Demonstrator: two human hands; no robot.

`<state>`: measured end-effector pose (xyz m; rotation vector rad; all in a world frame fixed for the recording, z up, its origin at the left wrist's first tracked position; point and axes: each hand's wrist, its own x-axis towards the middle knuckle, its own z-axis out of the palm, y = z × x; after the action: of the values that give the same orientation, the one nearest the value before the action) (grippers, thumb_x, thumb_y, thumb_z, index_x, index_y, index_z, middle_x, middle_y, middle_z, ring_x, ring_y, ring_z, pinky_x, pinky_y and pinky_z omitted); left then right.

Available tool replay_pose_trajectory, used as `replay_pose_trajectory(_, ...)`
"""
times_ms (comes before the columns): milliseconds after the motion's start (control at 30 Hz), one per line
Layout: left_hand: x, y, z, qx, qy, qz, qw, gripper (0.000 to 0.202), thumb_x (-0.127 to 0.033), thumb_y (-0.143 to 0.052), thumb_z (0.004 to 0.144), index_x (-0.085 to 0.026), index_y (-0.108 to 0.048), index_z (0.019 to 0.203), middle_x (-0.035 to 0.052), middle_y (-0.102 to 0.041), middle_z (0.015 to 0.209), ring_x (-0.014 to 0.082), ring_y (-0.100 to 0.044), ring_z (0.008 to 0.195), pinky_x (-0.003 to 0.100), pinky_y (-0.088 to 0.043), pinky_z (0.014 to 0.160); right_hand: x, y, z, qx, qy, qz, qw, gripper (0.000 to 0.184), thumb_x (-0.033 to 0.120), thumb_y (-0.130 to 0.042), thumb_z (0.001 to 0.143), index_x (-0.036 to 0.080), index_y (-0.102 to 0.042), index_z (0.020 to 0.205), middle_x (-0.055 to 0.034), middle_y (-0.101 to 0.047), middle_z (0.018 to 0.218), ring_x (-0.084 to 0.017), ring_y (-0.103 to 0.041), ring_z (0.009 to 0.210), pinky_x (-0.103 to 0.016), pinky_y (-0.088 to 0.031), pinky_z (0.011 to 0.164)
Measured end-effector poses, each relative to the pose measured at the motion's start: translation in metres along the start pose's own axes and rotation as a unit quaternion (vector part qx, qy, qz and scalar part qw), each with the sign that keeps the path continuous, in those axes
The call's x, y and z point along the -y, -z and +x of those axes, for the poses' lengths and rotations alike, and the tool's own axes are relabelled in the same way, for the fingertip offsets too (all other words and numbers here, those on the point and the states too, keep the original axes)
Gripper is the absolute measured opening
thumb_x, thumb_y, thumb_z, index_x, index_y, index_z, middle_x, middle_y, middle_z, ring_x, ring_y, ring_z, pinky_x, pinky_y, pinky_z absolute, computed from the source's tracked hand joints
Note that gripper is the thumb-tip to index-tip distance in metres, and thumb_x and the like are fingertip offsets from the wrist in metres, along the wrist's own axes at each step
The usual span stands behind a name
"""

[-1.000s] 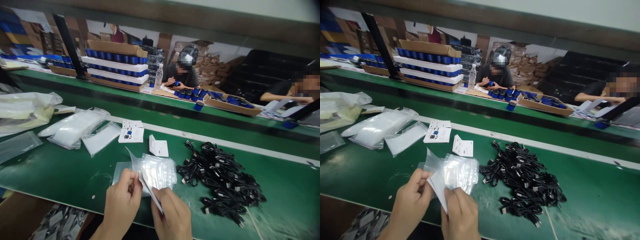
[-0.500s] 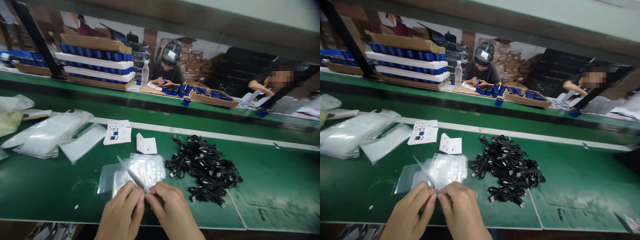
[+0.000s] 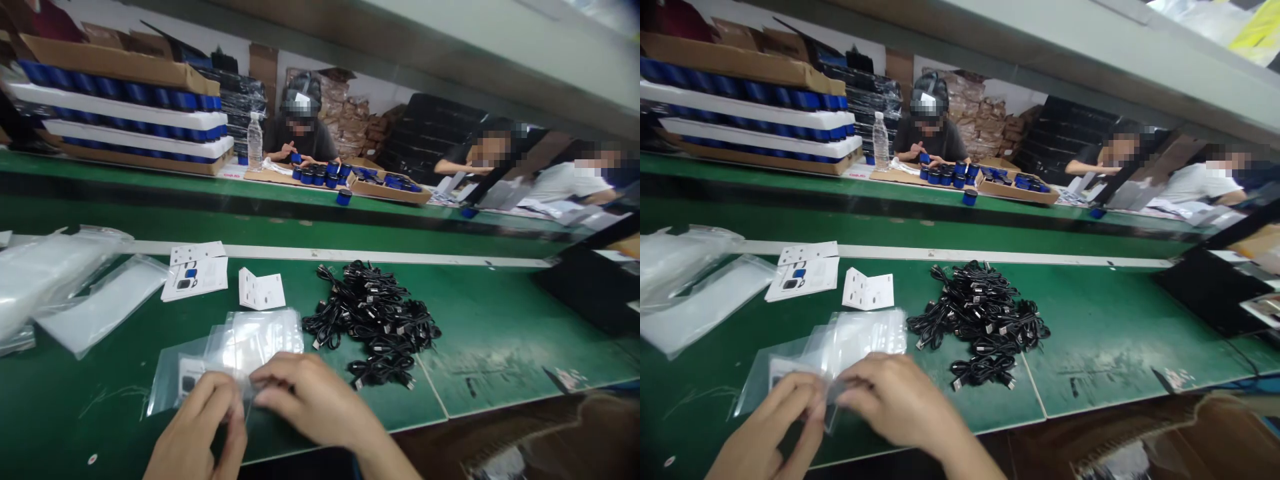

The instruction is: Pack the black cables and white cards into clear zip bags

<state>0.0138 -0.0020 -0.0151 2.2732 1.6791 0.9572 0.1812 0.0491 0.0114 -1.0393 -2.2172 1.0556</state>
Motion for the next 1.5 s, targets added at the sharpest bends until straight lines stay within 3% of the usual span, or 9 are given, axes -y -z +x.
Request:
replay_pose_trajectory(100,0.005,-0.006,0.005,0.024,0.028,-0.002,0.999,0.015,-0.025,-0.039,0.087,-0.025,-0.044,0.073,-0.0026,-0.053,0.072,0.0103,-0.058,0.051,0.018,-0.048,0.047,-0.011,0.046,0.003,-0.078,-0.019,-0.275,0.958,0.033,-0.001,-0.046,0.084,0.016,-0.066,0.104,-0.0097,-0.063,0.101,-0.019,-0.058,0.09,-0.03,-0.047,0.076)
replay_pose_trajectory(167,0.006,-0.012,0.008,0.05,0.048,-0.007,0.998,0.017,-0.024,-0.038,0.087,-0.024,-0.044,0.072,-0.0036,-0.053,0.07,0.0097,-0.056,0.049,0.019,-0.047,0.047,-0.024,0.068,0.011,-0.046,-0.035,-0.39,0.919,0.033,-0.005,-0.052,0.077,0.013,-0.069,0.099,-0.0151,-0.06,0.103,-0.024,-0.055,0.092,-0.035,-0.046,0.074)
replay_pose_trajectory(333,0.003,-0.023,0.013,0.096,0.083,-0.01,0.992,0.02,-0.023,-0.037,0.087,-0.023,-0.042,0.068,-0.0045,-0.051,0.067,0.0092,-0.055,0.048,0.02,-0.044,0.046,-0.052,0.092,0.037,0.044,-0.004,-0.369,0.928,0.024,-0.004,-0.069,0.063,0.019,-0.072,0.071,-0.0045,-0.06,0.078,-0.019,-0.057,0.076,-0.03,-0.045,0.071)
replay_pose_trajectory(467,0.002,-0.022,0.014,0.111,0.111,-0.018,0.987,0.022,-0.022,-0.036,0.087,-0.023,-0.041,0.066,-0.0043,-0.051,0.068,0.0091,-0.053,0.049,0.02,-0.044,0.047,-0.053,0.099,0.041,0.033,0.021,-0.31,0.95,0.017,0.004,-0.07,0.069,0.017,-0.067,0.079,-0.0028,-0.062,0.082,-0.017,-0.058,0.081,-0.027,-0.045,0.076)
replay_pose_trajectory(633,0.003,-0.021,0.014,0.093,0.137,-0.052,0.985,0.024,-0.024,-0.036,0.088,-0.023,-0.041,0.065,-0.0042,-0.049,0.067,0.009,-0.052,0.048,0.02,-0.044,0.047,-0.027,0.076,0.019,-0.063,-0.009,-0.212,0.975,0.015,0.016,-0.044,0.092,0.015,-0.052,0.104,-0.0042,-0.062,0.087,-0.015,-0.059,0.074,-0.025,-0.044,0.065)
replay_pose_trajectory(833,0.006,-0.021,0.011,0.063,0.149,-0.12,0.98,0.017,-0.027,-0.039,0.087,-0.022,-0.052,0.077,0.0018,-0.057,0.082,0.0119,-0.062,0.06,0.022,-0.051,0.055,-0.004,0.005,-0.01,0.056,-0.063,0.071,0.994,0.024,0.02,-0.037,0.094,0.017,-0.058,0.084,0.0022,-0.059,0.072,-0.011,-0.053,0.063,-0.019,-0.042,0.059)
replay_pose_trajectory(1000,0.006,-0.018,0.003,0.029,0.196,-0.119,0.973,0.022,-0.035,-0.044,0.086,-0.022,-0.058,0.076,0.006,-0.059,0.111,0.013,-0.067,0.07,0.021,-0.054,0.056,-0.005,-0.013,-0.015,0.04,-0.056,0.031,0.997,0.025,0.015,-0.034,0.094,0.019,-0.059,0.088,0.0004,-0.065,0.077,-0.014,-0.06,0.07,-0.022,-0.044,0.064)
replay_pose_trajectory(1200,0.016,-0.015,-0.003,0.02,0.161,-0.101,0.982,0.018,-0.034,-0.047,0.086,-0.022,-0.06,0.084,0.0071,-0.063,0.112,0.0192,-0.067,0.094,0.023,-0.057,0.067,0.002,-0.012,-0.018,0.051,-0.042,-0.212,0.975,0.03,0.01,-0.042,0.087,0.016,-0.056,0.112,-0.009,-0.067,0.083,-0.021,-0.064,0.066,-0.028,-0.043,0.058)
replay_pose_trajectory(1500,0.002,-0.018,-0.01,-0.025,0.061,-0.017,0.998,0.011,-0.025,-0.046,0.086,-0.023,-0.055,0.079,0.0095,-0.06,0.121,0.0223,-0.06,0.105,0.035,-0.053,0.082,0.003,-0.014,-0.011,0.016,-0.053,-0.169,0.984,0.015,0.012,-0.046,0.084,0.015,-0.061,0.081,-0.0044,-0.065,0.069,-0.015,-0.055,0.056,-0.025,-0.033,0.053)
